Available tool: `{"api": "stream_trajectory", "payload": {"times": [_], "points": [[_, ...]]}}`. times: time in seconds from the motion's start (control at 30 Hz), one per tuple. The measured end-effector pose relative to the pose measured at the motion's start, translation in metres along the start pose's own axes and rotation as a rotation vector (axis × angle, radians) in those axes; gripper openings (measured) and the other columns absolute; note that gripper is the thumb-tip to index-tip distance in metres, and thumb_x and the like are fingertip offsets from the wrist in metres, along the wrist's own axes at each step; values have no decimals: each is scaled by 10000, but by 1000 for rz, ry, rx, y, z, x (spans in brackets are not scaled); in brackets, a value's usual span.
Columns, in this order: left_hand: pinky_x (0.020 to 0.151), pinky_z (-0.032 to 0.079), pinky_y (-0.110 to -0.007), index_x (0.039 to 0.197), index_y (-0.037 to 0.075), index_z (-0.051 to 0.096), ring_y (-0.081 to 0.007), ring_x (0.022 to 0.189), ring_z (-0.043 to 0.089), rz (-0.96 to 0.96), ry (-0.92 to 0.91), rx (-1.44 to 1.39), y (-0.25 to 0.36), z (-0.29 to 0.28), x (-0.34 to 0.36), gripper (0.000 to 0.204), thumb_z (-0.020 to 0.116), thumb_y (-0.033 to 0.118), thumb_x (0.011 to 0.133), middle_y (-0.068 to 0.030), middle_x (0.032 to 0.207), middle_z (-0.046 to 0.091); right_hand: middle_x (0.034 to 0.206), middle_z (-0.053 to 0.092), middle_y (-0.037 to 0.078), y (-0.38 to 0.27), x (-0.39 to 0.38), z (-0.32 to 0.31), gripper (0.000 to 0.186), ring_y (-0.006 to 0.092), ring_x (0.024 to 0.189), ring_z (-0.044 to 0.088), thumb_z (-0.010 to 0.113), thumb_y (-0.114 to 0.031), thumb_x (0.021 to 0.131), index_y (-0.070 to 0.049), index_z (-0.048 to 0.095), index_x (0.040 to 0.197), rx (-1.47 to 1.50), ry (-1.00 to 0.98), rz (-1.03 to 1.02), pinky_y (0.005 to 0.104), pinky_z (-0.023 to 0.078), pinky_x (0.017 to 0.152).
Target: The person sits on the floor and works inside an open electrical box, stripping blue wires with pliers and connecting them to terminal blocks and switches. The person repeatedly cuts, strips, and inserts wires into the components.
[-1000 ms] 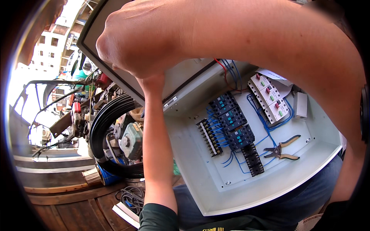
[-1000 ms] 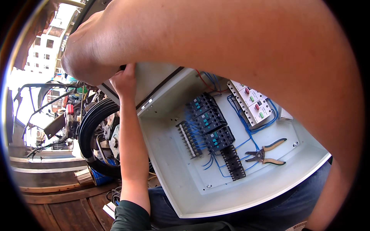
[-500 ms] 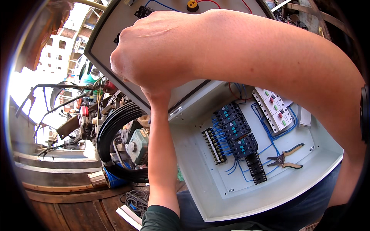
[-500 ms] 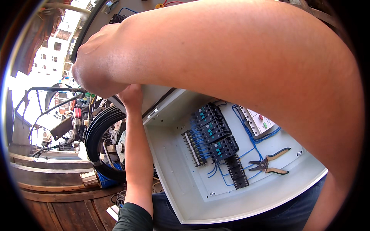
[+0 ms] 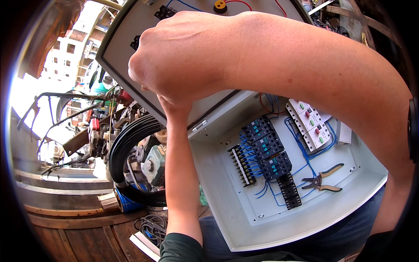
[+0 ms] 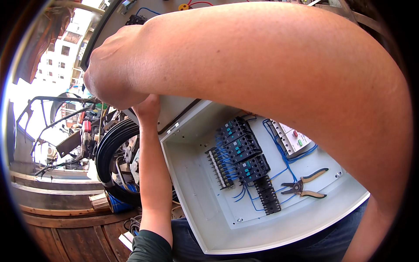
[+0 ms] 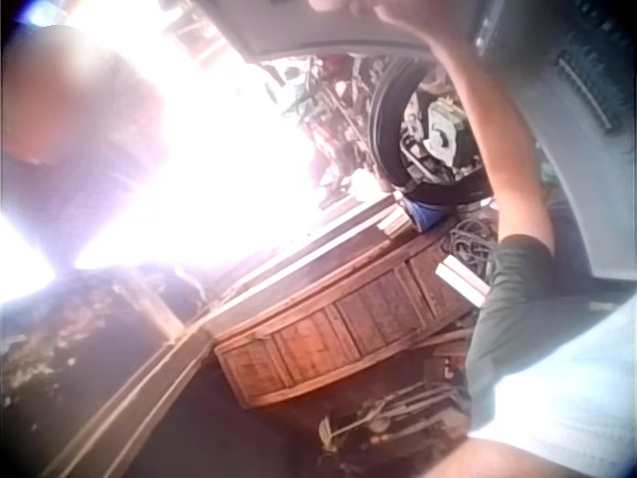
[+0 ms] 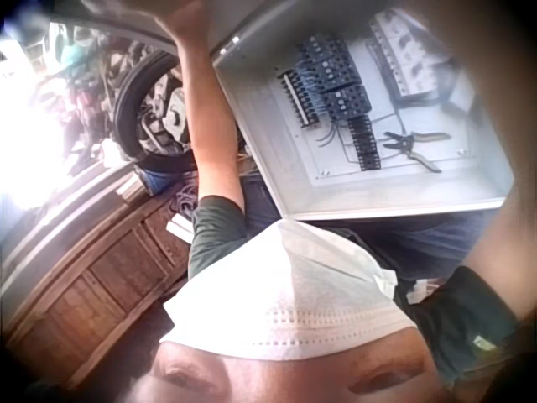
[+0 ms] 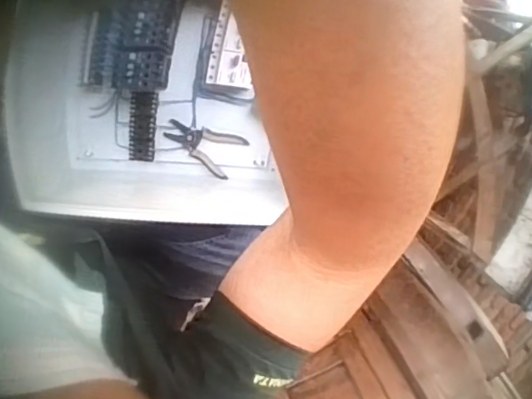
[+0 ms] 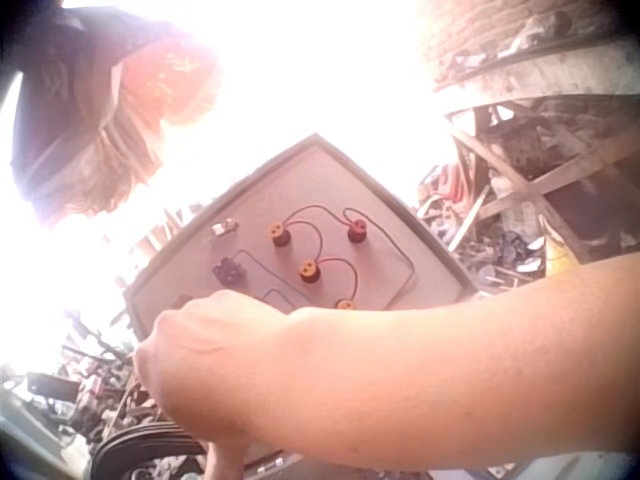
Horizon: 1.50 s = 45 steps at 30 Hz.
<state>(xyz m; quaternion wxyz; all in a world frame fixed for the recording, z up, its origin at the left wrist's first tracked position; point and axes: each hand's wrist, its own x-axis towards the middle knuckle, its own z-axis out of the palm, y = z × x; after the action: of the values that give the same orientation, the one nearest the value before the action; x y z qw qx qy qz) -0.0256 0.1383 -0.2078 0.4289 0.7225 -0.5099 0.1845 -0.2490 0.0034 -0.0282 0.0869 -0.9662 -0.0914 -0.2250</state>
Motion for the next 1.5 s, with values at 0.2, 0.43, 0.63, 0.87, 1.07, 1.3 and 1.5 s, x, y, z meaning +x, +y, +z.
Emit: {"api": "stream_trajectory", "payload": {"times": [0.2,0.43,0.63,0.87,1.07,1.3,1.5], "points": [[974,490,-417,1308,10,579,-294,1179,628,8,-22,25,9,-2,4,605,846,188,795,-170,1271,651,818,749,176,1,1,1,111,312,774,759,760,-136,802,-43,772,861,-21,-23,13,402,611,727],[848,532,-410,1135,18,666,-336,1010,710,141,5,90,20,-4,7,370,794,175,825,-170,1061,737,988,743,183,-6,-3,-43,620,347,988,723,948,-503,623,6,747,915,79,-318,21,400,573,875],[810,535,-402,1072,13,689,-347,962,717,104,-11,73,36,-4,14,309,792,172,829,-179,1026,739,976,742,188,14,-13,-43,640,353,946,726,907,-512,674,32,730,960,161,-278,-238,421,576,840],[757,541,-376,960,7,714,-308,857,709,92,147,-128,54,5,13,263,824,171,787,-161,932,737,819,703,192,-5,-1,-44,295,335,813,726,712,-221,905,40,663,776,147,-282,-140,424,584,731],[727,541,-381,993,38,708,-305,832,682,118,162,-159,48,8,19,240,781,97,772,-123,926,707,767,701,173,-38,3,-32,152,316,731,726,642,-84,849,27,676,751,-498,-224,-278,426,579,633],[718,538,-367,997,30,711,-293,811,676,12,136,-262,44,12,18,231,754,101,781,-129,908,684,726,597,111,-38,36,-19,129,310,639,660,602,-68,851,33,630,926,-271,-263,-230,451,554,601],[724,545,-386,977,26,705,-306,783,667,42,164,-263,41,15,17,216,731,103,777,-136,891,671,869,609,183,-21,20,0,150,347,784,667,623,-94,877,22,581,963,-295,-281,-155,443,550,697]]}}
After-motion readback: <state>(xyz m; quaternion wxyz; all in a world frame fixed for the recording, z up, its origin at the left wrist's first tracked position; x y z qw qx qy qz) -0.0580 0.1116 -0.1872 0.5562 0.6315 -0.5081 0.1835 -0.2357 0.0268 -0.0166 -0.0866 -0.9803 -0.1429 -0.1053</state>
